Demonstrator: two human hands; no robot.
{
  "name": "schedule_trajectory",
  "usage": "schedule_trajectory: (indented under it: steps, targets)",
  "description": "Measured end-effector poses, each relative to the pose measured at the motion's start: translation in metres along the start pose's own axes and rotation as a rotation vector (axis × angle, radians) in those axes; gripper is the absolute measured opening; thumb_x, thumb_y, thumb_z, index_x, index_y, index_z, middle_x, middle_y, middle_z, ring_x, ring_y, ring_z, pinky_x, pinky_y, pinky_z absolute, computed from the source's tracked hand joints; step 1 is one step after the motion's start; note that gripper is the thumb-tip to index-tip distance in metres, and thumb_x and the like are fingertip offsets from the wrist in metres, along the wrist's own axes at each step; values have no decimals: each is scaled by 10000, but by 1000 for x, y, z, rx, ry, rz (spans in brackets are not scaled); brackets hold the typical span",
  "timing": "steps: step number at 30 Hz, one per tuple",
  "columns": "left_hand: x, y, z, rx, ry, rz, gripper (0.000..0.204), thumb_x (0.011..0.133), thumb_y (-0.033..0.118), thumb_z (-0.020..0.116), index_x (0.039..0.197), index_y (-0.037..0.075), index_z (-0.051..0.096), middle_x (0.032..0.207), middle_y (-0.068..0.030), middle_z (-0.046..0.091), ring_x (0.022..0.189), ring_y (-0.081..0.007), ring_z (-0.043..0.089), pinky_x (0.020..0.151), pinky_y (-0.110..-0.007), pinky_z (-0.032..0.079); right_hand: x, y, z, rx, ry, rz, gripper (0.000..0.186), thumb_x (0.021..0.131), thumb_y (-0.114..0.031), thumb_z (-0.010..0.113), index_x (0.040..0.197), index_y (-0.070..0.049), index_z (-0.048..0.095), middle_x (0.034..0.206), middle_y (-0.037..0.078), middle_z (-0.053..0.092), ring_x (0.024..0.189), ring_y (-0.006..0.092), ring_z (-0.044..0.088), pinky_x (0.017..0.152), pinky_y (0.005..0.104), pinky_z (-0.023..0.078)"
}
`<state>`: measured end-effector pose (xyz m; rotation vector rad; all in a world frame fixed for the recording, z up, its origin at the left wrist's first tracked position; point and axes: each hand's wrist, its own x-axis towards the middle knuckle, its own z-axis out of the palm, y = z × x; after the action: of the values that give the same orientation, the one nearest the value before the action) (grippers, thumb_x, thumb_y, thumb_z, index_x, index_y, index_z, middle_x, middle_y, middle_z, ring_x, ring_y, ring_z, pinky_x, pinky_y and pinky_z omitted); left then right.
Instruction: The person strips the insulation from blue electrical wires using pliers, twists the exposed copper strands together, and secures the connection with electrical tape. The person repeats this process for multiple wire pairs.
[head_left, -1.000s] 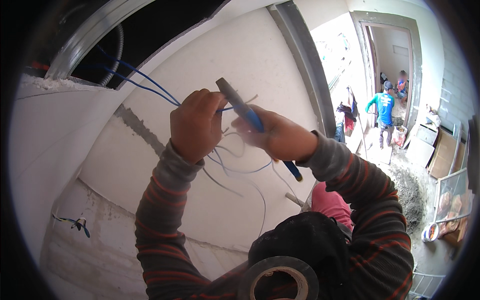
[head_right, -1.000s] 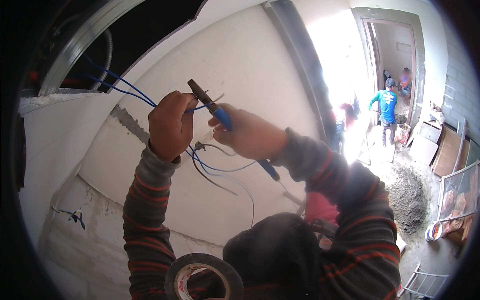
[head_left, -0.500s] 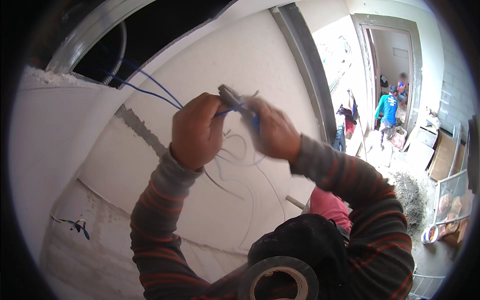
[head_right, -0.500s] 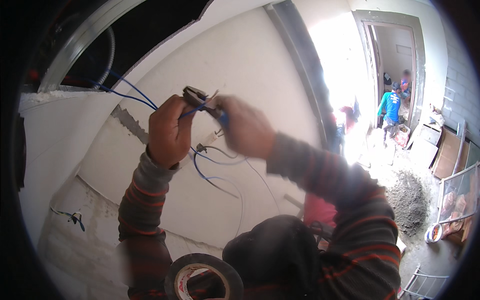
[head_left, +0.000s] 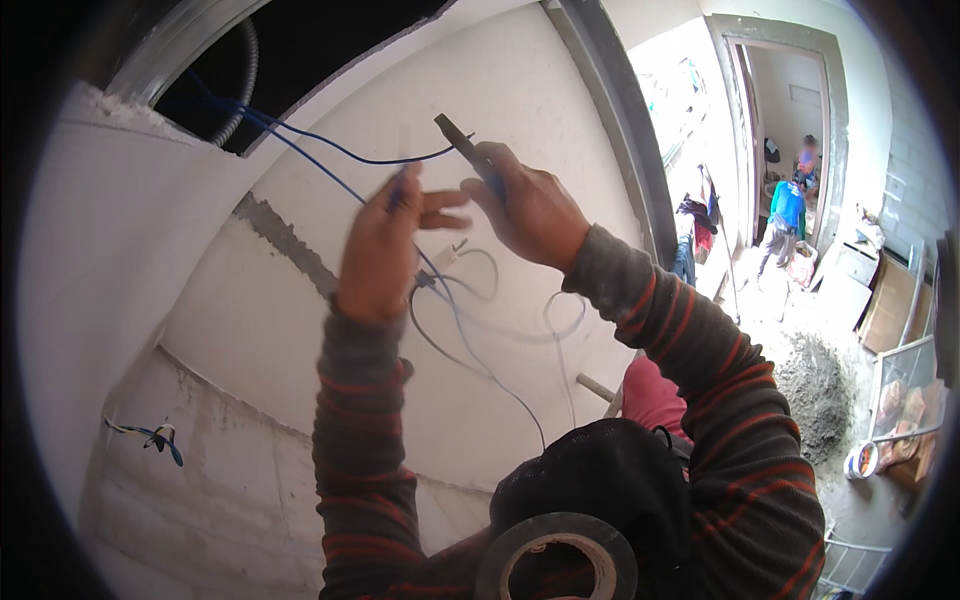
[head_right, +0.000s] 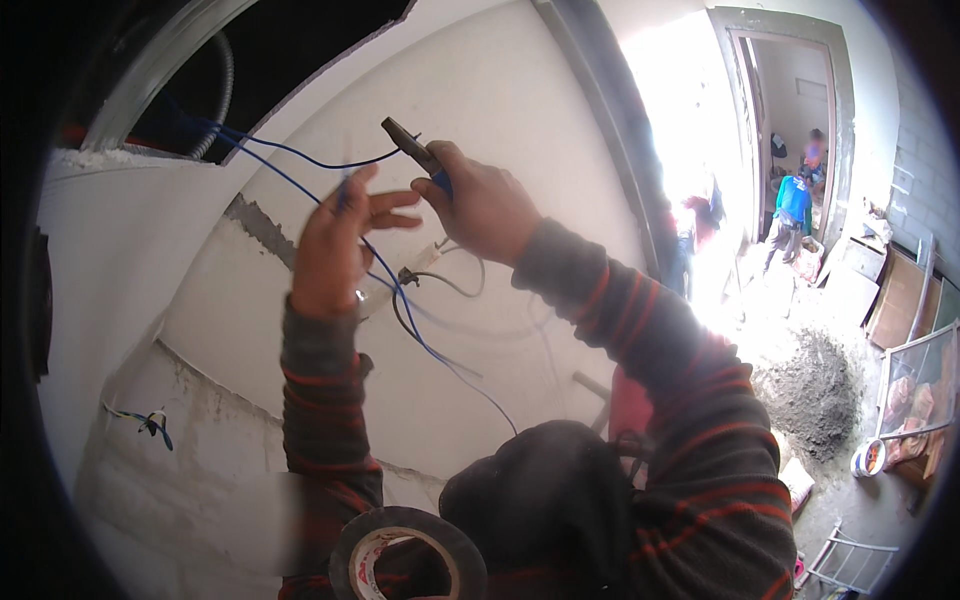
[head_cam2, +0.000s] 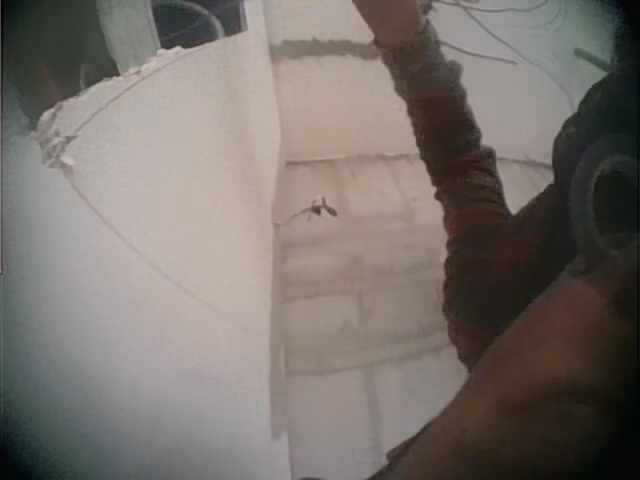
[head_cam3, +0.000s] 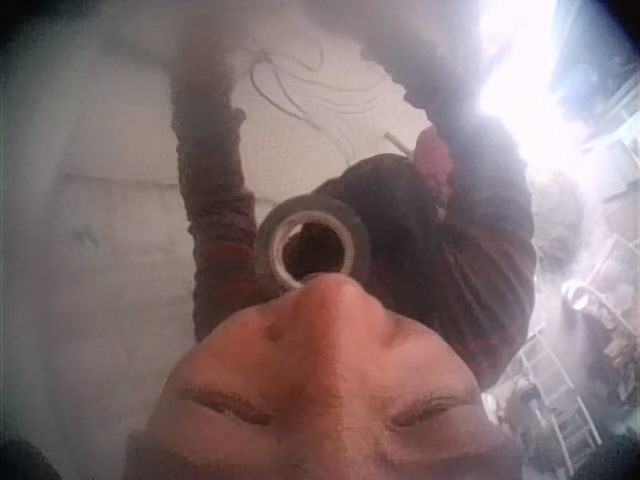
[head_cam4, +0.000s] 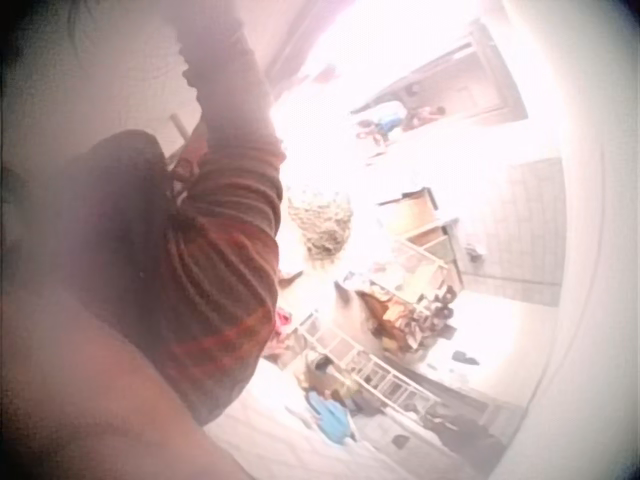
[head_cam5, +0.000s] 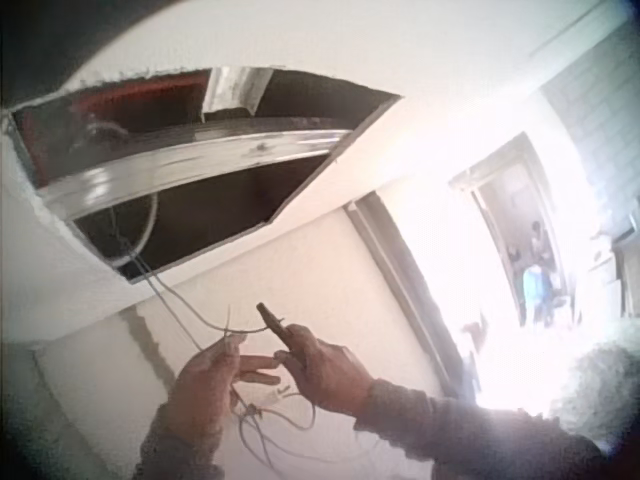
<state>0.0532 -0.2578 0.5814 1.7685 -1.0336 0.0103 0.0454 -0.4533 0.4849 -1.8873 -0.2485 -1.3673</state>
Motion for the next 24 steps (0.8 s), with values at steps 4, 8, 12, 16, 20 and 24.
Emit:
schedule_trajectory:
  steps: [4, 8, 12, 16, 20, 24]
  targets:
    - [28, 0, -31, -296, 62, -87, 557, 1230, 432, 389, 1598, 25, 484, 1530, -200, 679, 1437, -273, 666, 631, -245, 411, 4, 7, 4, -99, 14, -15, 363, 1125, -353, 634, 1320, -55, 569, 893, 227, 759, 835, 472, 747, 754, 573, 566]
    - [47, -30, -3, -593, 242, 200, 356, 1213, 355, 470, 1384, 58, 567, 1569, -228, 639, 1519, -367, 577, 1137, -467, 539, 5, 4, 11, -9, 10, 42, 359, 1145, -363, 596, 1312, -51, 531, 834, 241, 742, 774, 483, 731, 715, 600, 550]
    - [63, -48, 26, -975, 176, 422, 341, 1176, 383, 586, 1231, 46, 599, 1040, -93, 687, 1039, -283, 678, 1253, -536, 479, 16, 6, 15, -84, -72, 115, 353, 1150, -360, 580, 1292, -44, 508, 812, 228, 748, 780, 473, 746, 712, 580, 569]
    - [77, -43, 49, -703, 359, 464, 377, 1187, 403, 563, 1199, 29, 604, 834, -2, 482, 811, -164, 513, 963, -366, 551, 41, 11, 26, -345, -120, 162, 337, 1144, -341, 563, 1291, -44, 504, 905, 208, 788, 884, 440, 792, 779, 529, 626]
    - [90, -33, 57, -460, 602, 406, 330, 1163, 294, 491, 1147, 15, 668, 852, -8, 559, 794, -149, 533, 833, -326, 506, 66, 8, 43, -348, -56, 116, 351, 1147, -388, 525, 1213, -44, 539, 887, 193, 803, 830, 424, 801, 742, 531, 629]
    - [103, -30, 50, -424, 675, 370, 314, 1142, 256, 472, 1078, 31, 681, 835, -15, 572, 758, -146, 538, 744, -324, 490, 84, 4, 61, -421, -153, 193, 322, 1125, -352, 516, 1250, -58, 555, 1015, 185, 831, 967, 399, 822, 838, 521, 642]
